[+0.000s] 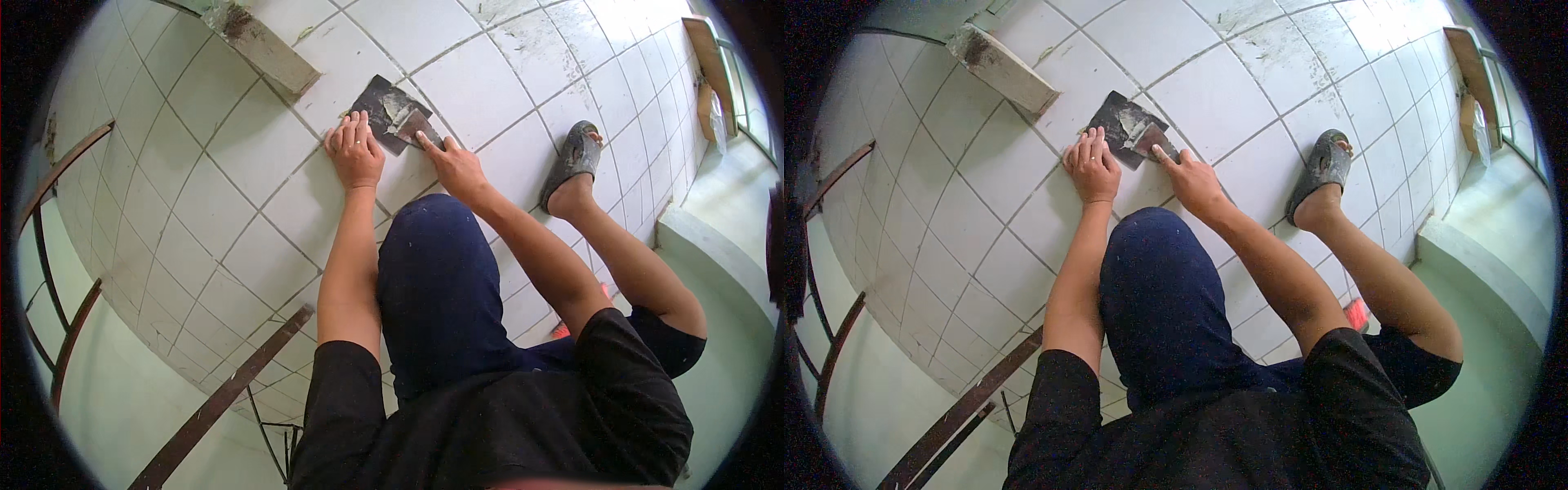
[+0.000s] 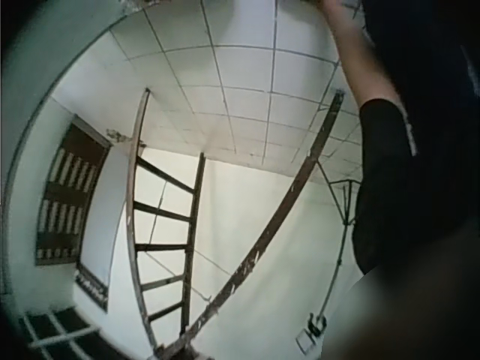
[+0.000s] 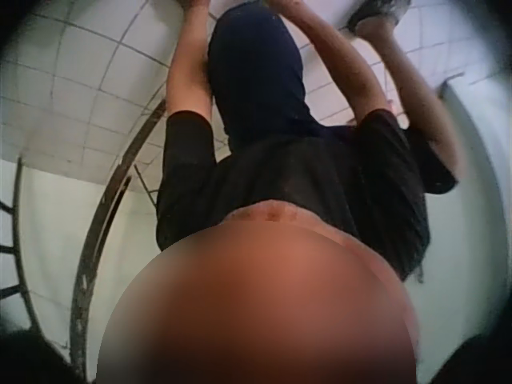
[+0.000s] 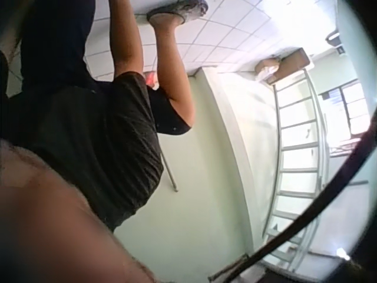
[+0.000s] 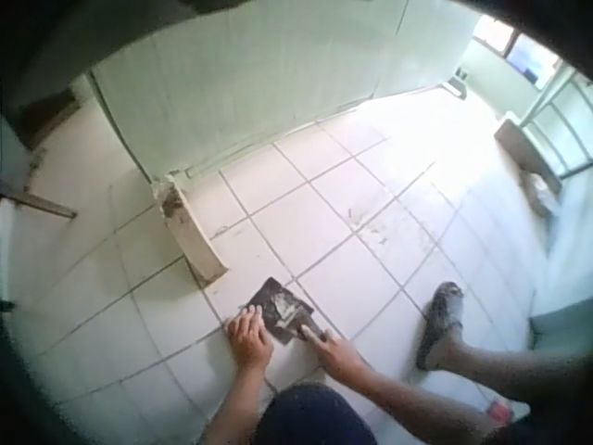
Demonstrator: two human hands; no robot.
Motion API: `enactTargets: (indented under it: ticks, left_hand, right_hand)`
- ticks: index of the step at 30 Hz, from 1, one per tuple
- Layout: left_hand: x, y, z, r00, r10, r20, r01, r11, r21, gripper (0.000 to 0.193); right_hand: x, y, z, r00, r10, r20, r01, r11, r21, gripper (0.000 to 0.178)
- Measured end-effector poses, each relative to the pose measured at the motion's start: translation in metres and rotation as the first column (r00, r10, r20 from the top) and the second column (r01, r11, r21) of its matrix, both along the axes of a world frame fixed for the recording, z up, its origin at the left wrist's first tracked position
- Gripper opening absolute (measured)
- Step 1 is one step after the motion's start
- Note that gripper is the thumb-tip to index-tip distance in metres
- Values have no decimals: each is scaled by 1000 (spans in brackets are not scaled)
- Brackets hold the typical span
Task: Applying grout to the joints between floor tiles using a spatula and then sweeping the area.
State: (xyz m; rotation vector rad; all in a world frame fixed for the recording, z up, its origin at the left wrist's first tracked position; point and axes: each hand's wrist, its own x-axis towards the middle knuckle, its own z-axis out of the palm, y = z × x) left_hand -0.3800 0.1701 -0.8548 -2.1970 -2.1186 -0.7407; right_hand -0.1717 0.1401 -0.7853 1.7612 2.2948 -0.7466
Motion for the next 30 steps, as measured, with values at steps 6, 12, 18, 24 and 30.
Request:
enactTargets:
  ticks: [6,12,18,24,30]
  left_hand:
    - [-1,-2,-1,1000,-7,-15,7,1000,-12,34]
    - [-3,-1,1,1000,-17,-7,17,1000,9,33]
    - [5,5,5,999,-42,19,42,999,1,33]
    - [-7,-3,2,999,-42,-17,42,999,-23,35]
    - [1,0,2,999,-42,1,42,999,-25,33]
  right_hand:
    - [6,-13,23,998,-54,31,56,995,-85,69]
    - [-4,-11,32,986,-149,-76,150,989,6,55]
    - [0,-9,15,992,-124,-6,124,992,31,54]
    - [15,-39,55,961,-154,-230,119,980,-158,37]
    - [5,9,29,600,-684,-415,447,717,-535,35]
